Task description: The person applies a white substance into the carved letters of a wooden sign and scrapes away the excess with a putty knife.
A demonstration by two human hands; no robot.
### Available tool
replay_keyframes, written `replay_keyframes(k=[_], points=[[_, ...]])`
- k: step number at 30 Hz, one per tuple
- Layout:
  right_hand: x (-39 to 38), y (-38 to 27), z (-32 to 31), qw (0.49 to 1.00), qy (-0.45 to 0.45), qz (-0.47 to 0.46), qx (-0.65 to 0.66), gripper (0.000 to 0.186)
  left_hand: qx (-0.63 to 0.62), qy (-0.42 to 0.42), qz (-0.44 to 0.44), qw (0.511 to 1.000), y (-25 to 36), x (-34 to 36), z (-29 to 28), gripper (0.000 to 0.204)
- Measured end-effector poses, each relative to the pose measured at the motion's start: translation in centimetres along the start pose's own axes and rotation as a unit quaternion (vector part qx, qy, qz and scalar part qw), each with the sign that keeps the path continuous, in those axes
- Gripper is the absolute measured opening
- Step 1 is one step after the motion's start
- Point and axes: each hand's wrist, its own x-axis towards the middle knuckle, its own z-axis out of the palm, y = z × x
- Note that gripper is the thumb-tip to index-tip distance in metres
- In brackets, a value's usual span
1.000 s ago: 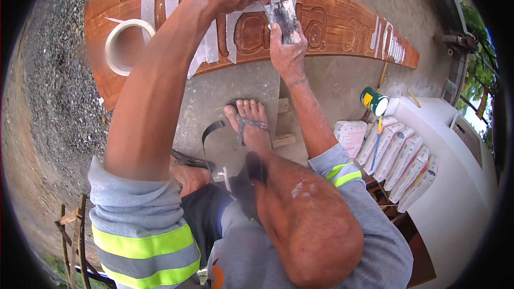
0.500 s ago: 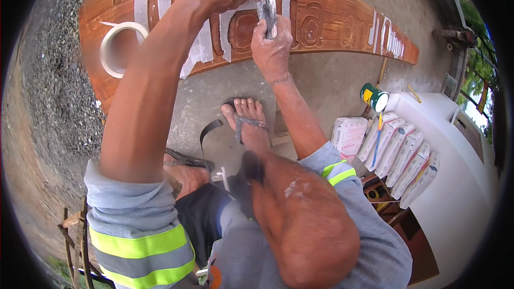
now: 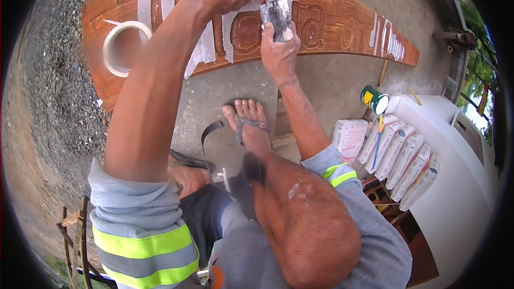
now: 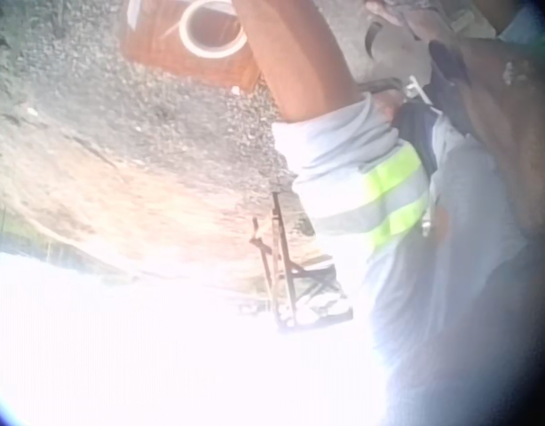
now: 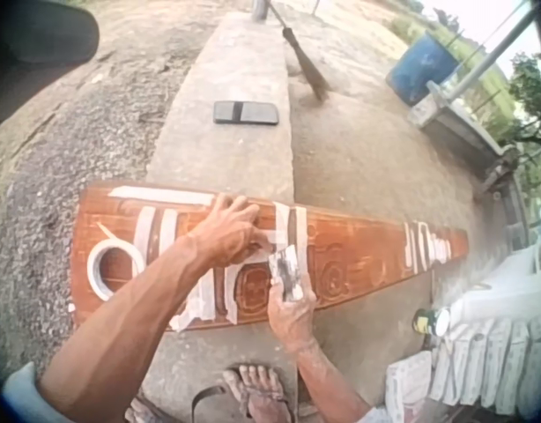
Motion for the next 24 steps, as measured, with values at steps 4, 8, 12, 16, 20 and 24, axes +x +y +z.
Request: replay_keyframes(k=[4, 8, 12, 16, 20, 24], points=[[0.1, -1.0, 0.1, 0.999, -0.025, 0.022, -0.015, 0.013, 0.007, 0.0, 0.001, 1.0, -0.2, -0.3, -0.1, 0.02], [-0.5, -0.7, -0.1, 0.997, -0.029, -0.037, -0.067, 0.011, 0.021, -0.021, -0.004, 1.0, 0.4, 0.6, -0.7, 0.021], [-1.3, -1.4, -0.8, 0.997, -0.049, -0.017, -0.055, 0.011, 0.046, -0.036, 0.014, 0.998, 0.2, 0.6, -0.9, 0.02], [-2.0, -1.6, -2.3, 0.996, -0.08, 0.04, -0.031, 0.01, 0.05, 0.035, 0.008, 0.998, 0.2, -0.3, 0.2, 0.019], [-2.6, -2.1, -5.2, 0.986, -0.153, 0.062, 0.033, 0.02, 0.085, 0.09, -0.002, 0.992, 0.9, -1.3, 1.6, 0.023], [-5.3, -1.5, -7.1, 0.963, -0.24, -0.111, -0.061, 0.074, 0.026, 0.162, -0.051, 0.985, 2.4, -1.7, 2.0, 0.017]])
